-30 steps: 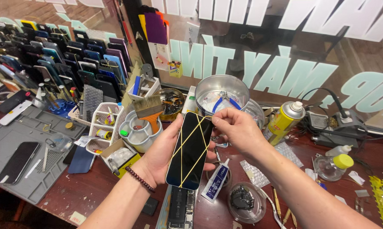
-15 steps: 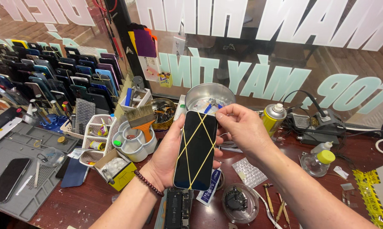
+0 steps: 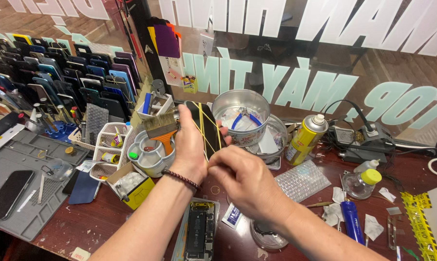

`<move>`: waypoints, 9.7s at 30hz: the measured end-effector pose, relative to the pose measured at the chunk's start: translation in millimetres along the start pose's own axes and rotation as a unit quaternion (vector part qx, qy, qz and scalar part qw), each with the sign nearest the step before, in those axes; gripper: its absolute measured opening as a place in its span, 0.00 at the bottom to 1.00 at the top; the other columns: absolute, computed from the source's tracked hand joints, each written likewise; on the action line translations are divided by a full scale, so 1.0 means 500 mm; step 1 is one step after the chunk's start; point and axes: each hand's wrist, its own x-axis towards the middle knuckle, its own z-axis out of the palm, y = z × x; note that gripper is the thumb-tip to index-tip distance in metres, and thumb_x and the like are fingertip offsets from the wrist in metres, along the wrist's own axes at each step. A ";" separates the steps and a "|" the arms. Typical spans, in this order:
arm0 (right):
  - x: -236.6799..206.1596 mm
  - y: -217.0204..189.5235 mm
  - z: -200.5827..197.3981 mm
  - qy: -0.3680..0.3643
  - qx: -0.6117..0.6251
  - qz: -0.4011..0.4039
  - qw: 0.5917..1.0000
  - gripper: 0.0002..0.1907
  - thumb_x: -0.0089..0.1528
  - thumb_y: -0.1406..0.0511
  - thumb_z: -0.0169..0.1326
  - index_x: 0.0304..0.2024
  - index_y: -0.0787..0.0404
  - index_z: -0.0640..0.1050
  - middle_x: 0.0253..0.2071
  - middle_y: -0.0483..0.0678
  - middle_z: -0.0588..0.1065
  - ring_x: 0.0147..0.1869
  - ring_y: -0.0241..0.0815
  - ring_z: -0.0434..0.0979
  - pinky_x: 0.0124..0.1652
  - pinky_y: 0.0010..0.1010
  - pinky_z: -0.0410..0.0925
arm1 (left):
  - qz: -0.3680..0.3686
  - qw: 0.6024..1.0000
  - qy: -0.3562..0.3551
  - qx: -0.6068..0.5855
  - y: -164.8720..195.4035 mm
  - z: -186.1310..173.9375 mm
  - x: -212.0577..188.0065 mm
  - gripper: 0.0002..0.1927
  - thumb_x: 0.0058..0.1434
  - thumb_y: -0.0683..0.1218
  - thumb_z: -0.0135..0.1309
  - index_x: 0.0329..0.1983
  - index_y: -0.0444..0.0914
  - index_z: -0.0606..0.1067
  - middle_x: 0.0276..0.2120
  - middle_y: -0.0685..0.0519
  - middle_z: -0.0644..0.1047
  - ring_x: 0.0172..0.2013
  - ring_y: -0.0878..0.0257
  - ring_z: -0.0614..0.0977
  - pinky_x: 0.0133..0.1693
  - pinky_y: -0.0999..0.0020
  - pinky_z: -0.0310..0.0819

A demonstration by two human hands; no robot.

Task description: The person holds a smartphone, wipes its screen with a tissue, then stretches yellow rubber bands across the back of the phone in a crisscross pattern, adding more bands one at a time to secure the screen assembly.

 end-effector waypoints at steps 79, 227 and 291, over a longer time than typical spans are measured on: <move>0.037 0.247 -0.171 0.124 0.003 0.228 0.966 0.09 0.64 0.66 0.55 0.39 0.67 0.80 0.28 0.46 0.81 0.30 0.32 0.80 0.32 0.26 0.73 | 0.043 0.878 -0.273 0.390 -0.093 0.011 0.057 0.16 0.69 0.47 0.50 0.52 0.33 0.79 0.36 0.59 0.82 0.35 0.75 0.80 0.39 0.76 0.76; -0.215 0.265 -0.239 0.186 0.325 0.389 0.842 0.12 0.62 0.69 0.57 0.47 0.69 0.77 0.38 0.53 0.84 0.32 0.38 0.81 0.35 0.29 0.74 | -0.342 0.917 -0.199 -0.056 -0.300 0.136 -0.066 0.19 0.65 0.52 0.51 0.45 0.30 0.74 0.36 0.43 0.80 0.35 0.52 0.84 0.41 0.51 0.84; -0.011 0.407 -0.363 0.197 -0.212 0.017 0.957 0.07 0.64 0.69 0.59 0.44 0.62 0.83 0.41 0.53 0.79 0.41 0.50 0.81 0.43 0.36 0.72 | -0.346 0.860 -0.359 -0.108 -0.248 0.155 -0.071 0.41 0.72 0.72 0.25 0.69 0.37 0.66 0.52 0.35 0.77 0.42 0.46 0.84 0.41 0.48 0.84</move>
